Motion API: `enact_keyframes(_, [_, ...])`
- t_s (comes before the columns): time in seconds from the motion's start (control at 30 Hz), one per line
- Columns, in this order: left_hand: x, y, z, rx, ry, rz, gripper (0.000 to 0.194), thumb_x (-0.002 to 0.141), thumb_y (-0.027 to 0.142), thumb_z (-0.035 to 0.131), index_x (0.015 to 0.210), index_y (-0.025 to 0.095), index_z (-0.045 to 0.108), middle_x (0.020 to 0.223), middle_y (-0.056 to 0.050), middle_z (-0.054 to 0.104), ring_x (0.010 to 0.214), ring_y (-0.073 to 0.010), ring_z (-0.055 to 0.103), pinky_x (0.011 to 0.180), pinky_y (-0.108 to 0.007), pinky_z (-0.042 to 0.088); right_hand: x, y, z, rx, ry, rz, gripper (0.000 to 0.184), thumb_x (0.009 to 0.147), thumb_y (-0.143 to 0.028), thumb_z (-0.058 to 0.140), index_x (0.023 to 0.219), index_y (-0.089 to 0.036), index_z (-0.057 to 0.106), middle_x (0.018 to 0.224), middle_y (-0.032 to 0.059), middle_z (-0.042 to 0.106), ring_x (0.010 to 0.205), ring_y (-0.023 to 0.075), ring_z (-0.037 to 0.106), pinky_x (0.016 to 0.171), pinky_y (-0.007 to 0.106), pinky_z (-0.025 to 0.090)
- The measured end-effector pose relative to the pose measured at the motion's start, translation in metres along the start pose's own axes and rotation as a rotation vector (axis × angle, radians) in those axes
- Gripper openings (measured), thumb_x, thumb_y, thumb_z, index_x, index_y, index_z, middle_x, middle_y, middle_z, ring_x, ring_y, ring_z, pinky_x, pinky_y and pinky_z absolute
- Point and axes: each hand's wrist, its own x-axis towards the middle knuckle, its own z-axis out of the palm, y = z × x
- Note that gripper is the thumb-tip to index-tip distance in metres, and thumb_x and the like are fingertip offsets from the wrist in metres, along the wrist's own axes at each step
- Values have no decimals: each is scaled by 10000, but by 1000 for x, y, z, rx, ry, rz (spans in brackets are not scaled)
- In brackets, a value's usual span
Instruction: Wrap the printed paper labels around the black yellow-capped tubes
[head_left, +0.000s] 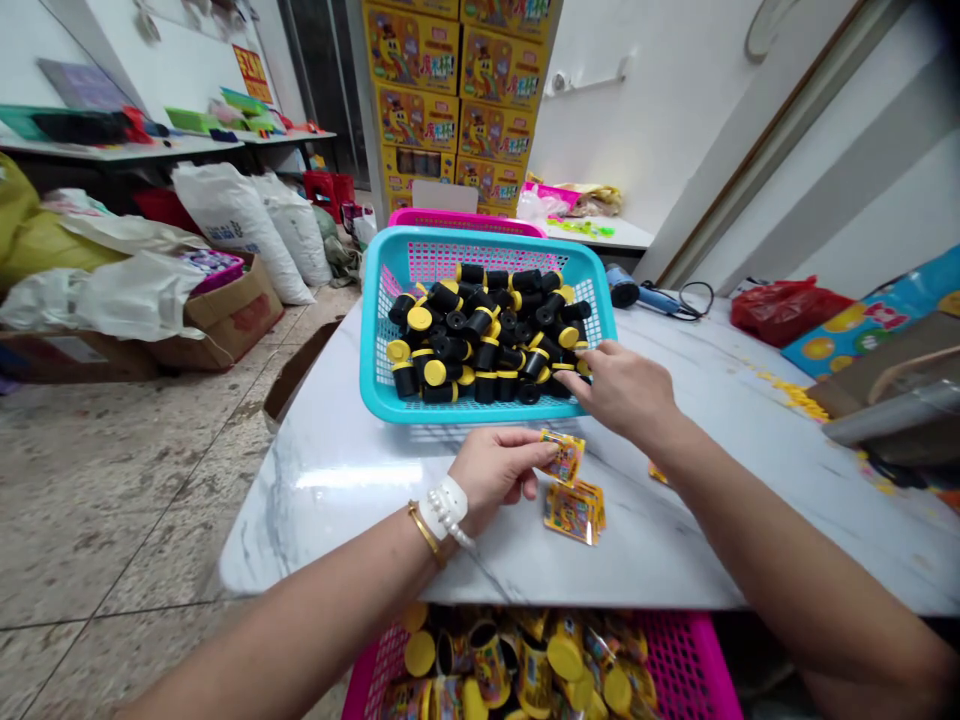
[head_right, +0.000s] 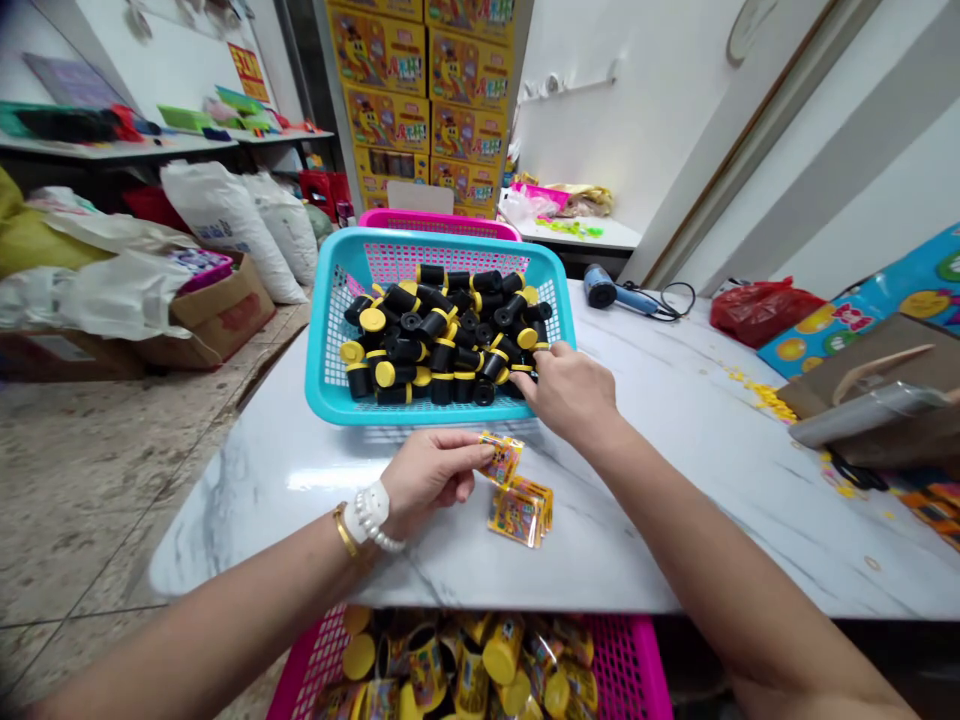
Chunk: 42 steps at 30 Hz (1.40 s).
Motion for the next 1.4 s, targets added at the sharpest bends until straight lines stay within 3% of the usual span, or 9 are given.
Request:
enact_keyframes(0.13, [2, 1, 0, -34, 8, -16, 150, 757, 278, 781, 745, 132, 755, 482, 46, 497, 448, -48, 338, 428, -200, 147, 10, -9, 3, -105, -165, -29, 417, 924, -555, 563, 974, -183, 746, 1017, 134, 730, 815, 276, 698, 599, 332, 442])
enact_keyframes(0.3, [4, 1, -1, -65, -10, -30, 146, 768, 277, 769, 726, 138, 749, 470, 45, 497, 446, -56, 329, 441, -218, 125, 6, -4, 2, -55, -130, -12, 346, 873, -534, 621, 1008, -225, 699, 959, 92, 745, 733, 238, 686, 570, 311, 428])
enact_keyframes(0.43, [5, 1, -2, -103, 15, -43, 153, 780, 244, 757, 683, 139, 701, 515, 35, 549, 428, -50, 340, 432, -220, 124, -1, 13, -9, 291, -18, 49, 250, 787, -383, 742, 962, -209, 701, 859, 46, 764, 726, 226, 700, 670, 343, 525])
enact_keyframes(0.6, [7, -2, -1, -98, 12, -6, 135, 807, 230, 733, 716, 134, 708, 602, 15, 612, 431, -37, 381, 419, -198, 152, -67, 44, -15, 652, 107, 68, 514, 845, -417, 719, 1326, -253, 642, 1069, 51, 769, 777, 202, 725, 735, 372, 612])
enact_keyframes(0.73, [8, -4, 0, -72, -13, -10, 137, 815, 218, 732, 707, 134, 712, 649, -6, 652, 428, -30, 387, 406, -189, 150, -132, 56, 5, 563, 141, 32, 467, 927, -336, 649, 1380, -229, 615, 1170, 100, 752, 875, 216, 744, 816, 390, 626])
enact_keyframes(0.83, [10, -4, 0, -53, 11, -15, 146, 824, 210, 729, 701, 135, 708, 595, 8, 616, 419, -33, 382, 400, -188, 157, -155, 56, 24, 396, 224, -94, 466, 953, -243, 611, 1416, -200, 580, 1262, 146, 716, 1103, 268, 708, 987, 462, 572])
enact_keyframes(1.03, [13, -5, 0, -7, 56, 11, 116, 837, 209, 724, 764, 118, 729, 682, -16, 665, 428, -27, 378, 407, -185, 184, -162, 55, 36, 147, 291, -240, 518, 950, -150, 591, 1463, -145, 516, 1314, 170, 688, 1281, 304, 608, 1093, 496, 489])
enact_keyframes(1.17, [12, -5, 1, 0, 27, -12, 123, 852, 180, 704, 754, 109, 725, 650, -15, 650, 423, -33, 382, 410, -193, 180, -159, 60, 22, 91, 163, -295, 511, 985, -280, 551, 1450, -73, 508, 1319, 204, 676, 1245, 345, 617, 1058, 543, 495])
enact_keyframes(1.4, [7, 3, 2, 19, 22, -51, 166, 879, 162, 686, 726, 107, 718, 552, 3, 602, 408, -43, 359, 413, -209, 158, -135, 66, 2, 192, 85, -322, 319, 998, -323, 540, 1179, -127, 715, 969, 114, 794, 843, 237, 739, 778, 376, 620])
